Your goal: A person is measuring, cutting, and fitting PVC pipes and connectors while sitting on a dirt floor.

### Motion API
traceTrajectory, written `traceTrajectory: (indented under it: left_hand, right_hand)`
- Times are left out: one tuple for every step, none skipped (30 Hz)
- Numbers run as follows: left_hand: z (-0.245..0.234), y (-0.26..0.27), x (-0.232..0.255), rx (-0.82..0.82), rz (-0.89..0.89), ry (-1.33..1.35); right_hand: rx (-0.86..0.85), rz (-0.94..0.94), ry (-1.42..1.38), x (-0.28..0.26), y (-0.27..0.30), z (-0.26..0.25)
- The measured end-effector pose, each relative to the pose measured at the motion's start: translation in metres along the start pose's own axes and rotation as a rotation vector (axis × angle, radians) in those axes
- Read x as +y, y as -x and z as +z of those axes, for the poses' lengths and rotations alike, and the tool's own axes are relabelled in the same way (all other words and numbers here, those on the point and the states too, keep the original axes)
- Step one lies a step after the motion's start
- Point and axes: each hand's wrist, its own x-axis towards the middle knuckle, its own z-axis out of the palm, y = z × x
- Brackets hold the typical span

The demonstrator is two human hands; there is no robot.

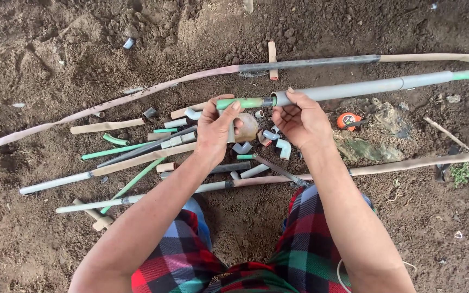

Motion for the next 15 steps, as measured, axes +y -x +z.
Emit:
traceTrajectory:
  left_hand:
    - [0.002, 0.001, -0.003, -0.008, 0.005, -0.007]
    - [0.003, 0.001, -0.005, -0.01, 0.003, -0.005]
    - [0.005, 0.002, -0.006, -0.024, 0.023, -0.029]
    - [0.007, 0.003, -0.008, -0.039, 0.045, -0.055]
    - [0.01, 0.004, -0.009, -0.041, 0.045, -0.053]
    - [0.012, 0.005, -0.009, -0.066, 0.047, -0.092]
    - [0.015, 0.006, -0.009, -0.091, 0.049, -0.132]
    - [0.017, 0.006, -0.012, -0.092, 0.051, -0.131]
    - [0.019, 0.007, -0.014, -0.091, 0.067, -0.137]
    - [0.021, 0.007, -0.016, -0.09, 0.081, -0.145]
    - [0.021, 0.006, -0.019, -0.09, 0.084, -0.144]
    - [0.021, 0.006, -0.021, -0.093, 0.082, -0.162]
    - [0.02, 0.005, -0.024, -0.095, 0.081, -0.18]
    - [0.02, 0.006, -0.022, -0.095, 0.081, -0.181]
    - [0.021, 0.008, -0.02, -0.106, 0.068, -0.19]
  right_hand:
    - [-0.001, 0.002, 0.014, 0.001, 0.002, 0.0]
    - [0.002, 0.0, 0.014, 0.003, 0.001, -0.002]
    - [-0.008, 0.003, 0.016, 0.004, 0.0, -0.003]
    - [-0.021, 0.006, 0.018, 0.006, -0.001, -0.004]
    - [-0.02, 0.003, 0.018, 0.008, -0.001, -0.006]
    - [-0.025, 0.007, 0.029, 0.009, -0.002, -0.008]
    - [-0.03, 0.011, 0.041, 0.01, -0.003, -0.009]
    - [-0.032, 0.009, 0.041, 0.012, -0.002, -0.008]
    - [-0.041, 0.003, 0.043, 0.013, -0.001, -0.007]
    - [-0.05, -0.001, 0.043, 0.015, 0.0, -0.006]
    - [-0.052, -0.002, 0.044, 0.017, 0.0, -0.006]
    - [-0.062, -0.018, 0.048, 0.02, 0.0, -0.006]
    - [-0.073, -0.034, 0.052, 0.022, 0.0, -0.005]
    - [-0.073, -0.034, 0.051, 0.025, -0.004, -0.008]
    - [-0.086, -0.049, 0.058, 0.028, -0.009, -0.01]
